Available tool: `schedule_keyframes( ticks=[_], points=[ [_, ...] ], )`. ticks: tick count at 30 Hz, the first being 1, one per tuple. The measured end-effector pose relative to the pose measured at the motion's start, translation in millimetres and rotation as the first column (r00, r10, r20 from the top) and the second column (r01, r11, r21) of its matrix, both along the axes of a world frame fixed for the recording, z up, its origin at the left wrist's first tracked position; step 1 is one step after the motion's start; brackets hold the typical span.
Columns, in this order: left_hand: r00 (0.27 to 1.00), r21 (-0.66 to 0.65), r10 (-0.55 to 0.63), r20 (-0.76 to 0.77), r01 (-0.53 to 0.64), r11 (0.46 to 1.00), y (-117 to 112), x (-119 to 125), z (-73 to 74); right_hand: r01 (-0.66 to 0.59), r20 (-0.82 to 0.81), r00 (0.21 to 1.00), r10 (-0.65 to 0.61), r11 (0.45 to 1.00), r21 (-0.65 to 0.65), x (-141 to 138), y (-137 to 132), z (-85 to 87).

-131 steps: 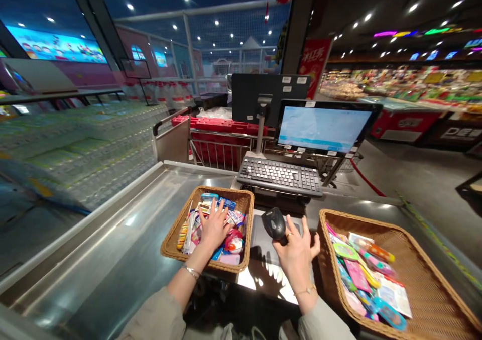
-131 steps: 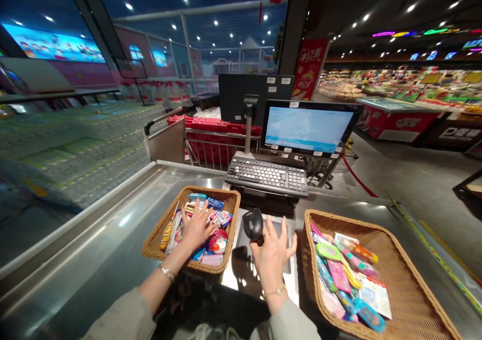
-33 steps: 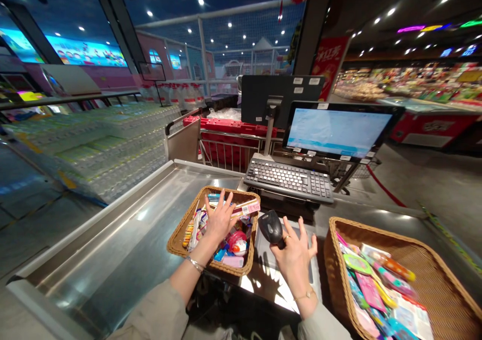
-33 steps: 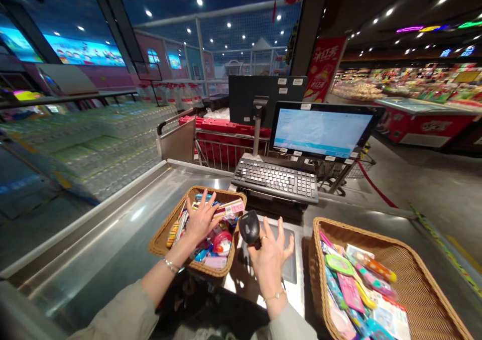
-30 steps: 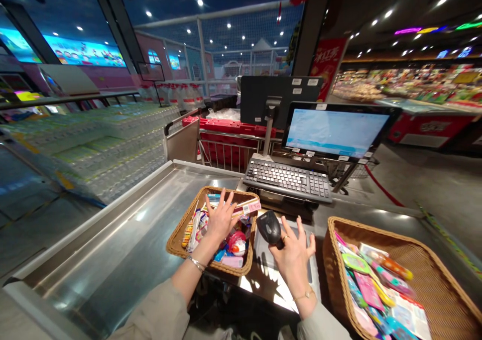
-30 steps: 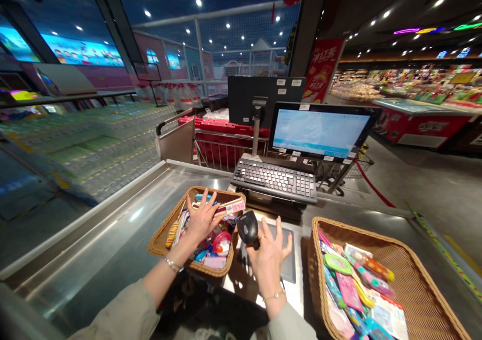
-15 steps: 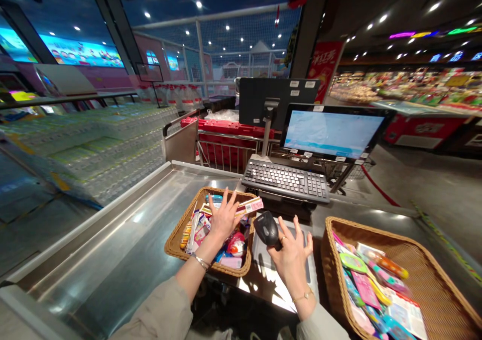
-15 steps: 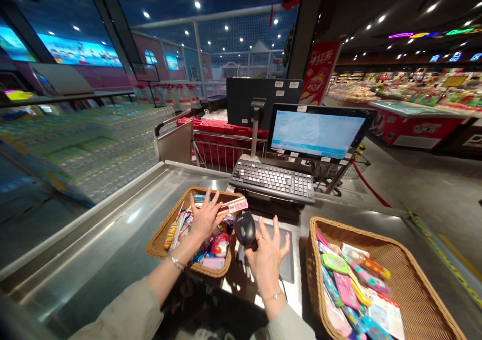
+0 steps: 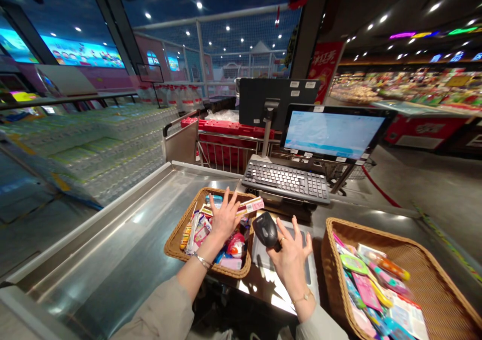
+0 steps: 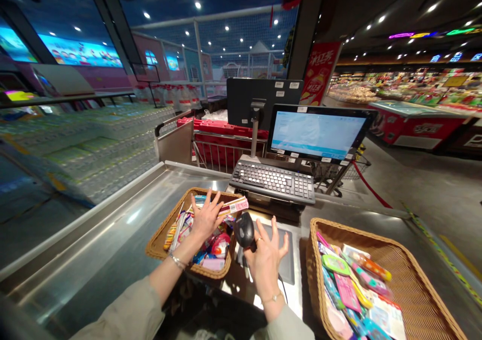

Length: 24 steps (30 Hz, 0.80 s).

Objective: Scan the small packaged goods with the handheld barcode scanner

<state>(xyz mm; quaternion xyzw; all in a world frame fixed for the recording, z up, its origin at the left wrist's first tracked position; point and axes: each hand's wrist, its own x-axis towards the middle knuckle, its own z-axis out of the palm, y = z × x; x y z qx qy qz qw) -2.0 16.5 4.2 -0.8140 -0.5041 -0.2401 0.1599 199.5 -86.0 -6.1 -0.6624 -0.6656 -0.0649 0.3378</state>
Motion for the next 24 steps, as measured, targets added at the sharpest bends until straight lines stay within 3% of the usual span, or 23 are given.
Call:
schedule_keyframes(
  ticks=[6, 15, 24],
  points=[
    [1.000, 0.004, 0.001, -0.012, -0.001, 1.000, 3, 4, 0.6, -0.025, 0.001, 1.000, 0.025, 1.000, 0.001, 5, 2, -7.6],
    [1.000, -0.003, -0.011, -0.014, 0.011, 1.000, 5, 7, 0.9, -0.025, 0.023, 0.999, 0.025, 1.000, -0.011, 8, 1, -4.9],
    [0.999, -0.004, -0.027, 0.017, 0.027, 1.000, 3, 13, 5.8, 0.047, 0.093, 0.994, -0.048, 0.999, 0.006, 13, 0, -7.7]
  ],
)
